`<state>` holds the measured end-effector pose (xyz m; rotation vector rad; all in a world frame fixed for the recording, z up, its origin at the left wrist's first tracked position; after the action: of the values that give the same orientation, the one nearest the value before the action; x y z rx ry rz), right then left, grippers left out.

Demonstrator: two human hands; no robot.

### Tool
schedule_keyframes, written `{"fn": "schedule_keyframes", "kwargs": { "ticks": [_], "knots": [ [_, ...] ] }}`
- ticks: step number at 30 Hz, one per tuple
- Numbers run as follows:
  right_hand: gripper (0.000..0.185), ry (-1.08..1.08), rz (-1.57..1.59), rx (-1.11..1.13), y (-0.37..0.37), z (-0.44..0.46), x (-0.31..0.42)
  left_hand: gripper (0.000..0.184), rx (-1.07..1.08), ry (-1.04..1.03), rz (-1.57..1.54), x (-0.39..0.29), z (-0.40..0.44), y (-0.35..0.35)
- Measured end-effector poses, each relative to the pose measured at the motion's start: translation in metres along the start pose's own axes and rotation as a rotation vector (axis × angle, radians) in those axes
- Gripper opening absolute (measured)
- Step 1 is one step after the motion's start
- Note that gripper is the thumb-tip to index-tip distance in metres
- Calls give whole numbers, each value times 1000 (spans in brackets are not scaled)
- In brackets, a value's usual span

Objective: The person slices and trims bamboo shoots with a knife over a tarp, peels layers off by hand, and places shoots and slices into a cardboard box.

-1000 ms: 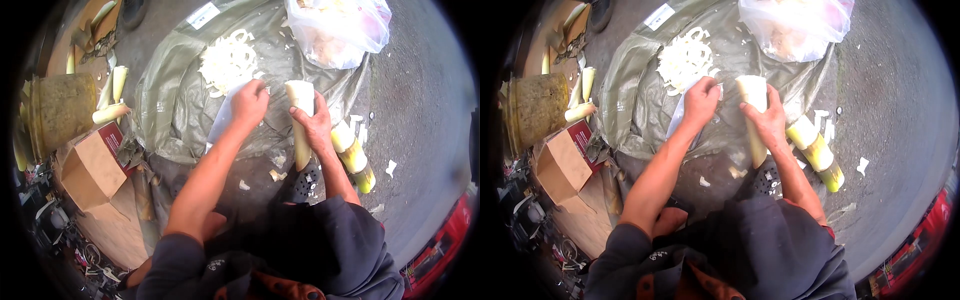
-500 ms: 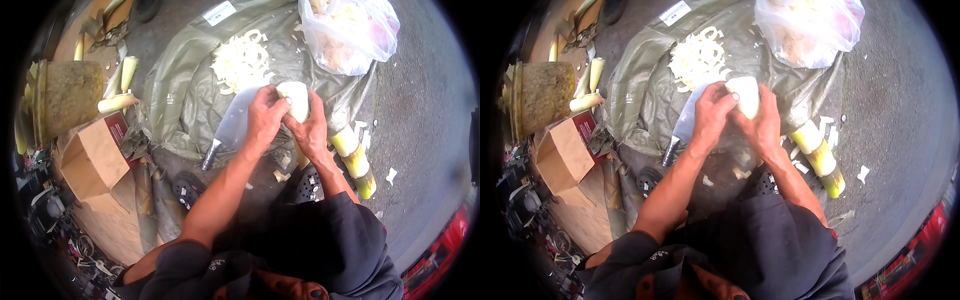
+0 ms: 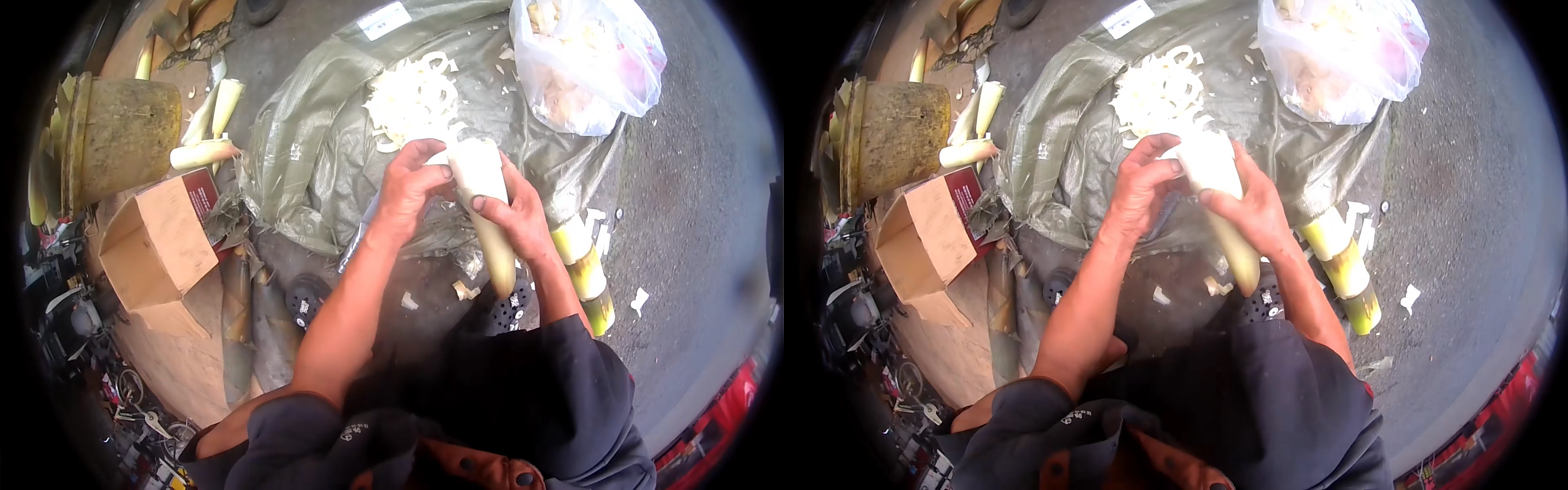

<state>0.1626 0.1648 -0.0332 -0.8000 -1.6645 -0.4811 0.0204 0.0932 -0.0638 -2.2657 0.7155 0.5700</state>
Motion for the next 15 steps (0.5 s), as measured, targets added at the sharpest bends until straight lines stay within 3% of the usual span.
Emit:
{"fn": "schedule_keyframes", "kwargs": {
  "ticks": [3,5,8,10,13,15],
  "knots": [
    [99,43,-37,62,2,-1,-6,28,105,104,-155,3,-3,-1],
    [101,82,-151,86,5,3,-1,28,53,108,-39,1,4,0],
    [95,85,-180,178,-10,7,5,25,-151,-144,150,-42,7,31],
    [83,24,-109,251,-24,8,20,24,-162,-181,312,-85,-9,29],
    [85,30,-178,190,-14,5,22,24,-301,-313,862,-171,-68,36],
    [84,28,-212,129,2,8,15,27,-481,-503,1189,-221,-109,80]
  ]
}}
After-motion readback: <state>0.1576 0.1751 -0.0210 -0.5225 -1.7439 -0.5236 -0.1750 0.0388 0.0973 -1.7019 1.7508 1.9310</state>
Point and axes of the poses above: each hand's wrist, its own z-axis towards the middle knuckle, its own y-axis out of the back of the hand, x = y × z, the point moved 9 cm from there along z, towards the middle knuckle, and after that the axes turned 13 degrees about y, right-handed, at the moved point
